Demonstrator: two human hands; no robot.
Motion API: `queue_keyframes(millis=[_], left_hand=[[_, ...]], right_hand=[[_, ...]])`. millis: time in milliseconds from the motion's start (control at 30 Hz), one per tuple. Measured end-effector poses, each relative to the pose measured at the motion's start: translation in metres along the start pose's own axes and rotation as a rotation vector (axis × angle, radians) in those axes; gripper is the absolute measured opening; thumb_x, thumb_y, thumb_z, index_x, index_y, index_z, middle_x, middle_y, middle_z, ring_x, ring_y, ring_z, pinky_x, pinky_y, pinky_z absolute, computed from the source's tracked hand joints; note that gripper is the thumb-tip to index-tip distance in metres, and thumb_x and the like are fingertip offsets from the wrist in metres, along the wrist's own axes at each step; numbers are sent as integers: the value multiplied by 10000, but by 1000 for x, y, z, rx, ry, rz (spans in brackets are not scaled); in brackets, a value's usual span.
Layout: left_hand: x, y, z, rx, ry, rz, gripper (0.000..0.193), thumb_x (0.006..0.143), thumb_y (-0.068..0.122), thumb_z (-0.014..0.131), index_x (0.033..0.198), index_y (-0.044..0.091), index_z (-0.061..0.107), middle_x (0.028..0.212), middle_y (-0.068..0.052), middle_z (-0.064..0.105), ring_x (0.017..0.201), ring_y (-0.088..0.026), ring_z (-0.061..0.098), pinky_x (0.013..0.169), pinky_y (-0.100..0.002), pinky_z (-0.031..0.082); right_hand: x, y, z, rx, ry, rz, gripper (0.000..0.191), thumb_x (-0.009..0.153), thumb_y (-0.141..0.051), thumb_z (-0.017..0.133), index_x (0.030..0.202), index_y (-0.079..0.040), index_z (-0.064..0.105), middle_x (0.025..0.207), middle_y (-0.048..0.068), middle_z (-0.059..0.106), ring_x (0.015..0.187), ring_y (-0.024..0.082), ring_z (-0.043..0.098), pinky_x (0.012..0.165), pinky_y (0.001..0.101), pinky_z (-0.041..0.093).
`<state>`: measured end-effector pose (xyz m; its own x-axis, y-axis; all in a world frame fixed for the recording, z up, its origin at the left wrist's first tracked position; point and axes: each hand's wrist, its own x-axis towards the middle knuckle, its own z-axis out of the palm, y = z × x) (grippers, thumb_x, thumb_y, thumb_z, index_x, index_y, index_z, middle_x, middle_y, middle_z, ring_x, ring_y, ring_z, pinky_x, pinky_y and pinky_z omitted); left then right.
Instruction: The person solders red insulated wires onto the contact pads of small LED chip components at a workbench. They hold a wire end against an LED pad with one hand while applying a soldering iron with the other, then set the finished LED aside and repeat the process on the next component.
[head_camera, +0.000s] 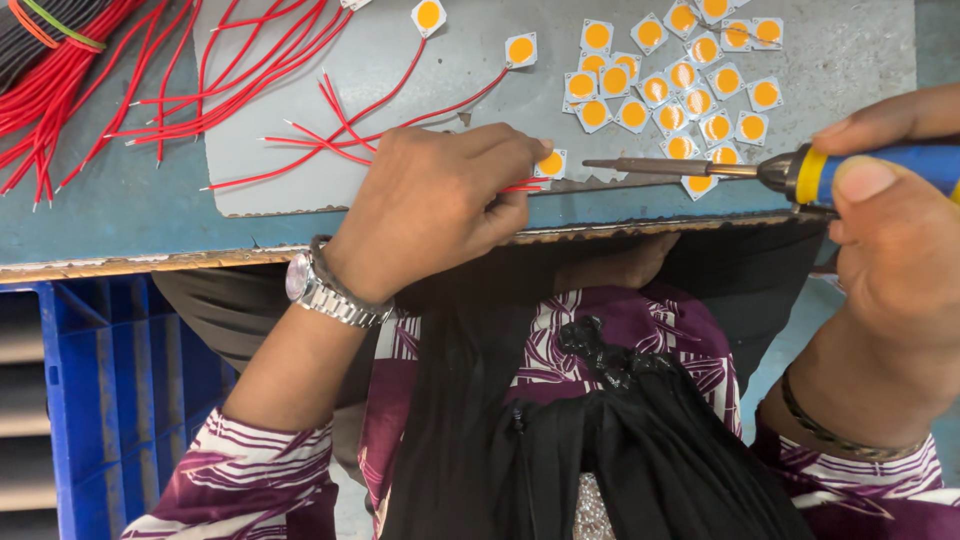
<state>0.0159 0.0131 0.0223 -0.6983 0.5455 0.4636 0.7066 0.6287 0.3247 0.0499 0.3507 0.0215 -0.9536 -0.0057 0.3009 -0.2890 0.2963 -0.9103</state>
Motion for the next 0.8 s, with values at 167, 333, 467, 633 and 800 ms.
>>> queue_keyframes(millis=[167,333,467,633,800], left_hand=[[-1,-3,1,-41,16,9,261,887,127,710,1135,46,694,1058,-47,728,776,-258,691,621,-389,510],[3,-2,-2,-44,31,-15,270,868,138,716,1123,52,699,1031,-37,726,761,-252,690,609,-389,505],[2,-1,0,-38,33,-32,277,854,137,720,1117,53,705,1016,-31,723,735,-245,685,592,-388,498],[0,-3,1,-37,51,-28,266,857,136,718,1109,51,702,1016,-30,714,735,-242,680,594,-386,493],[0,-2,1,-23,68,-31,257,847,137,714,1089,50,705,994,-29,707,718,-242,672,585,-384,488]], right_hand=[[6,-1,7,87,12,41,207,1020,-134,545,1089,52,604,1066,101,651,717,76,512,687,170,399],[17,-14,18,117,-2,-47,207,976,-111,591,1084,62,625,982,118,679,663,67,524,663,163,428],[18,-24,29,73,-21,-85,185,1001,-100,637,1044,80,637,933,129,678,640,67,523,638,169,425],[19,-30,41,83,-23,-93,182,1007,-98,679,1025,81,649,934,121,682,650,69,539,638,168,424],[24,-36,45,59,-40,-94,178,984,-99,694,1002,75,659,854,100,667,619,63,541,598,160,408]])
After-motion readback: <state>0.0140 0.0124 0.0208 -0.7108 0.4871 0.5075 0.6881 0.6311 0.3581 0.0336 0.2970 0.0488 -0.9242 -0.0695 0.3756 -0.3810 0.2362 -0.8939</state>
